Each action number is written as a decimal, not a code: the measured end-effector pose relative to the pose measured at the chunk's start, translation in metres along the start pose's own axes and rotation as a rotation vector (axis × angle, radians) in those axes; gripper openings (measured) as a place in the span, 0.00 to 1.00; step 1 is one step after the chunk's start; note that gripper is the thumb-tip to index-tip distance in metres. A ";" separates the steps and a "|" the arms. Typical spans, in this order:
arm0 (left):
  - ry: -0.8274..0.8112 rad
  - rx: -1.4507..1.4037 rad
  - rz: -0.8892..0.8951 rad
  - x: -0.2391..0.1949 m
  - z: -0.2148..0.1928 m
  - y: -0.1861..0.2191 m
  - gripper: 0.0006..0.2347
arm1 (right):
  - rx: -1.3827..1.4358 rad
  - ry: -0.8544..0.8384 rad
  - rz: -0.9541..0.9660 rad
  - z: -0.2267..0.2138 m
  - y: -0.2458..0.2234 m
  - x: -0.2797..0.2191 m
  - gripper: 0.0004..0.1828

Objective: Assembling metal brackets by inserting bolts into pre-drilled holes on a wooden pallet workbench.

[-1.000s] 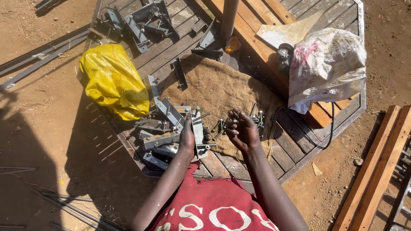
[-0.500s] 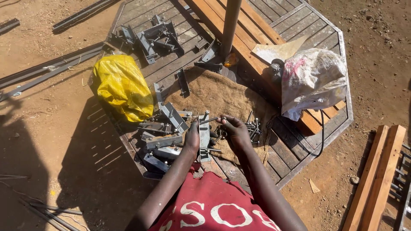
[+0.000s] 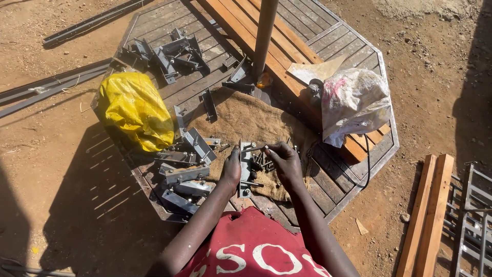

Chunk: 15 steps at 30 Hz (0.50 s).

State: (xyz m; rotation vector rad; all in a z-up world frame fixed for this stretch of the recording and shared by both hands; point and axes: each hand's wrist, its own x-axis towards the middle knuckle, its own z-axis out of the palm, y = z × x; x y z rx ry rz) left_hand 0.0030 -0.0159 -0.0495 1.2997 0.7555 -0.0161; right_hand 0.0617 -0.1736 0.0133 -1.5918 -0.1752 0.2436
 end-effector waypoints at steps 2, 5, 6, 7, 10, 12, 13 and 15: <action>-0.006 0.028 0.003 -0.020 0.002 0.016 0.31 | 0.009 -0.002 -0.007 0.001 -0.004 -0.004 0.09; -0.018 0.096 0.004 -0.033 0.002 0.026 0.32 | -0.006 -0.013 -0.025 0.000 -0.003 -0.004 0.10; -0.020 0.139 -0.002 -0.035 0.001 0.027 0.32 | -0.026 -0.024 -0.032 0.000 -0.001 -0.003 0.10; -0.015 0.135 -0.002 -0.027 0.000 0.019 0.32 | -0.028 -0.030 -0.032 0.000 0.000 -0.002 0.10; 0.003 0.185 0.005 -0.021 0.000 0.016 0.33 | -0.010 -0.035 -0.038 -0.001 0.001 0.001 0.11; -0.008 0.270 -0.011 -0.038 0.001 0.040 0.37 | -0.066 -0.063 -0.085 -0.003 0.003 0.003 0.10; -0.004 0.267 -0.010 -0.044 0.001 0.047 0.37 | -0.066 -0.069 -0.086 -0.002 -0.001 0.002 0.10; -0.009 0.266 -0.015 -0.057 0.000 0.059 0.35 | -0.028 -0.065 -0.087 -0.002 -0.008 -0.001 0.12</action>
